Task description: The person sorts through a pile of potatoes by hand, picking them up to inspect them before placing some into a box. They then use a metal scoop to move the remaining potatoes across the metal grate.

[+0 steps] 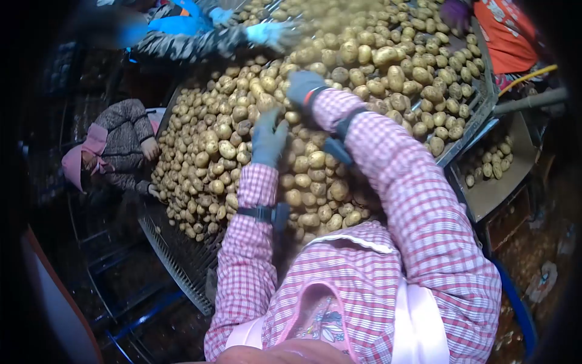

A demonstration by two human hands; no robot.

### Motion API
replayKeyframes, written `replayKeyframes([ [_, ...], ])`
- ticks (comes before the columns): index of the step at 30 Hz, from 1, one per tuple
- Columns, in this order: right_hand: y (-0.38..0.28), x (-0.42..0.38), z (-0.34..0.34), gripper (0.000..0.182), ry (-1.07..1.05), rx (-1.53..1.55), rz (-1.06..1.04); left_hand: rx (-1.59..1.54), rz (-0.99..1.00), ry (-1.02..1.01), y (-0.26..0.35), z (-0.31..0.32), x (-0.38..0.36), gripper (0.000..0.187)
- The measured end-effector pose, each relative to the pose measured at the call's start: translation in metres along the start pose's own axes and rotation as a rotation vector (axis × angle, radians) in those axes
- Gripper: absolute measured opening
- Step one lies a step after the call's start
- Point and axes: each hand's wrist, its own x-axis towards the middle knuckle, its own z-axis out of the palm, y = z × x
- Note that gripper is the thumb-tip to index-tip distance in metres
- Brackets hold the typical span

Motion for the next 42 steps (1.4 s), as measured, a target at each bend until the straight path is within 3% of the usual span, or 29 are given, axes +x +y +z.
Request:
replayKeyframes([
  [1, -0.013, -0.001, 0.000, 0.038, -0.100, -0.219, -0.049, -0.125, -0.013, -0.019, 0.006, 0.004, -0.013, 0.035],
  [2, -0.033, -0.003, -0.014, 0.042, -0.199, -0.128, 0.076, -0.132, -0.028, 0.008, 0.008, 0.005, -0.019, 0.034],
  [5, -0.025, -0.007, -0.016, 0.047, -0.397, -0.233, -0.107, -0.149, -0.077, 0.119, 0.013, -0.008, -0.024, 0.032],
  [6, -0.012, -0.006, 0.011, 0.048, -0.375, -0.142, -0.079, -0.199, -0.074, 0.152, -0.001, -0.008, -0.017, 0.031],
  [8, -0.009, -0.030, -0.007, 0.046, -0.364, -0.005, -0.065, -0.321, -0.124, 0.221, 0.020, -0.020, 0.003, 0.031],
  [10, 0.011, -0.056, -0.041, 0.040, -0.407, 0.346, -0.056, -0.342, -0.085, 0.258, 0.035, -0.015, 0.032, 0.030],
  [12, 0.051, -0.077, -0.046, 0.030, -0.204, 0.929, 0.042, -0.409, -0.057, 0.252, 0.047, 0.000, 0.061, 0.030],
  [14, 0.085, -0.106, -0.083, 0.025, -0.235, 1.307, 0.271, -0.341, 0.059, 0.189, 0.067, 0.028, 0.089, 0.031],
  [16, 0.089, -0.135, -0.112, 0.028, -0.101, 1.221, 0.377, -0.474, -0.046, 0.028, 0.100, 0.059, 0.112, 0.041],
  [19, 0.122, -0.171, -0.126, 0.031, -0.124, 1.292, 0.388, -0.421, -0.009, -0.088, 0.114, 0.126, 0.151, 0.053],
  [22, 0.147, -0.204, -0.133, 0.033, -0.016, 1.323, 0.411, 0.149, 0.142, -0.038, 0.134, 0.155, 0.156, 0.052],
  [23, 0.151, -0.210, -0.135, 0.034, 0.020, 1.324, 0.422, 0.066, 0.098, -0.171, 0.138, 0.153, 0.159, 0.050],
  [26, 0.161, -0.222, -0.141, 0.038, 0.040, 1.375, 0.450, -0.839, -0.399, -0.470, 0.154, 0.130, 0.153, 0.048],
  [27, 0.166, -0.224, -0.139, 0.042, -0.023, 1.499, 0.414, -1.003, -0.366, -0.439, 0.166, 0.114, 0.140, 0.047],
  [28, 0.169, -0.226, -0.136, 0.046, -0.090, 1.621, 0.375, -0.843, -0.266, -0.539, 0.177, 0.101, 0.122, 0.047],
  [30, 0.119, -0.226, -0.144, 0.054, 0.140, 1.774, 0.368, -0.518, -0.063, -0.719, 0.192, 0.080, 0.097, 0.047],
  [31, 0.138, -0.216, -0.125, 0.046, -0.007, 1.838, 0.324, -0.390, 0.138, -0.672, 0.187, 0.077, 0.092, 0.055],
  [32, 0.156, -0.206, -0.108, 0.040, -0.159, 1.886, 0.283, -0.546, -0.076, -0.459, 0.177, 0.056, 0.088, 0.058],
  [34, 0.150, -0.211, -0.109, 0.032, -0.147, 1.801, 0.405, -0.220, 0.142, -0.219, 0.111, 0.072, 0.102, 0.056],
  [37, 0.138, -0.230, -0.117, 0.030, -0.068, 1.744, 0.395, 0.377, 0.214, -0.204, 0.105, 0.092, 0.049, 0.050],
  [38, 0.136, -0.234, -0.117, 0.030, -0.060, 1.728, 0.344, 0.301, 0.280, -0.038, 0.091, 0.109, 0.041, 0.048],
  [40, 0.139, -0.249, -0.117, 0.030, -0.027, 1.689, 0.256, 0.049, 0.130, -0.050, 0.092, 0.115, 0.052, 0.049],
  [42, 0.141, -0.260, -0.122, 0.035, -0.050, 1.526, 0.181, -0.596, -0.150, -0.301, 0.115, 0.103, 0.039, 0.047],
])
